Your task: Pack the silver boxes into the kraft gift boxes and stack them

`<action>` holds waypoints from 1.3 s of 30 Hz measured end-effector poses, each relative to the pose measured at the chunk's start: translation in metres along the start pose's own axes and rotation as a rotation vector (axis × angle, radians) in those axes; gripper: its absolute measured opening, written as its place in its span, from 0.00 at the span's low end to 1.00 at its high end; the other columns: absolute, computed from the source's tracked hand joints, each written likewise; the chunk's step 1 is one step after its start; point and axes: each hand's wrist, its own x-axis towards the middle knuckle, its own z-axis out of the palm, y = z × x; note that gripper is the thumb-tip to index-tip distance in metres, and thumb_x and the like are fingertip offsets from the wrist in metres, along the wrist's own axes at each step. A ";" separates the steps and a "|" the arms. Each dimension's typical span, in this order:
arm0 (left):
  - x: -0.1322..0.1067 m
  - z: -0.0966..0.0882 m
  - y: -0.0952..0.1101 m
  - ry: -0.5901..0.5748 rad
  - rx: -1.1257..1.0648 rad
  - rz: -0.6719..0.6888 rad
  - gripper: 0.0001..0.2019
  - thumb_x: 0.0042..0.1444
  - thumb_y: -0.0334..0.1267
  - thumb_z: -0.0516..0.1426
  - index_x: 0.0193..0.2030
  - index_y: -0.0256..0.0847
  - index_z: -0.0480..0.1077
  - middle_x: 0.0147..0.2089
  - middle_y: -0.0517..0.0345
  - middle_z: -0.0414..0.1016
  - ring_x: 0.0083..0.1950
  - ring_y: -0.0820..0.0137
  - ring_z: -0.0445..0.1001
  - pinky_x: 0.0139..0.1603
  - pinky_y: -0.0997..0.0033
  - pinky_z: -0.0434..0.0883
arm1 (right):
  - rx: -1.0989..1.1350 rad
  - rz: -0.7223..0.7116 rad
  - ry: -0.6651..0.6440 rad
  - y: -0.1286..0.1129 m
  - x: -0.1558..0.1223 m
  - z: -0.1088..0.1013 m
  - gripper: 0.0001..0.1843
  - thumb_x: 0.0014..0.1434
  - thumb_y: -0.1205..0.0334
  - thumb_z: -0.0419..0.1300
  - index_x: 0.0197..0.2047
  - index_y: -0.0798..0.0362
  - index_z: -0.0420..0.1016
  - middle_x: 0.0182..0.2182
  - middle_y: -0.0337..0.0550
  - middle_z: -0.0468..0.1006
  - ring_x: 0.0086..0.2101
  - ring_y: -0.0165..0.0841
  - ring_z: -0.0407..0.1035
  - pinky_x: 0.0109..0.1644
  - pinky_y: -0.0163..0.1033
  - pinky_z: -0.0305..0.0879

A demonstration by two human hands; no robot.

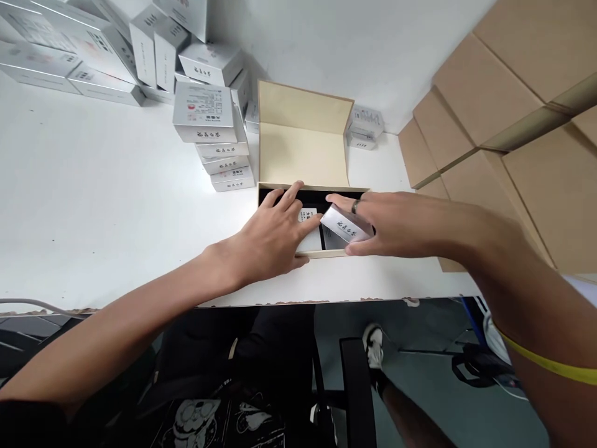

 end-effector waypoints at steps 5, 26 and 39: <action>-0.016 0.008 0.000 0.024 0.052 0.020 0.37 0.69 0.55 0.58 0.78 0.41 0.57 0.72 0.34 0.68 0.84 0.40 0.37 0.77 0.40 0.49 | -0.004 0.129 -0.155 -0.028 0.013 -0.005 0.31 0.63 0.41 0.58 0.65 0.44 0.65 0.26 0.38 0.76 0.23 0.38 0.68 0.28 0.42 0.54; -0.056 0.014 -0.005 -0.023 -0.002 -0.007 0.44 0.67 0.59 0.57 0.80 0.34 0.48 0.61 0.36 0.72 0.57 0.49 0.72 0.59 0.54 0.65 | -0.044 0.067 -0.061 -0.067 0.003 0.000 0.38 0.59 0.20 0.49 0.38 0.49 0.75 0.34 0.49 0.79 0.30 0.43 0.71 0.36 0.48 0.62; -0.055 0.016 -0.004 0.031 -0.084 -0.045 0.41 0.62 0.56 0.62 0.71 0.28 0.57 0.60 0.36 0.74 0.58 0.48 0.74 0.61 0.53 0.67 | 0.099 -0.020 -0.020 -0.054 -0.001 0.015 0.46 0.52 0.25 0.63 0.62 0.50 0.71 0.49 0.52 0.79 0.44 0.51 0.73 0.41 0.49 0.68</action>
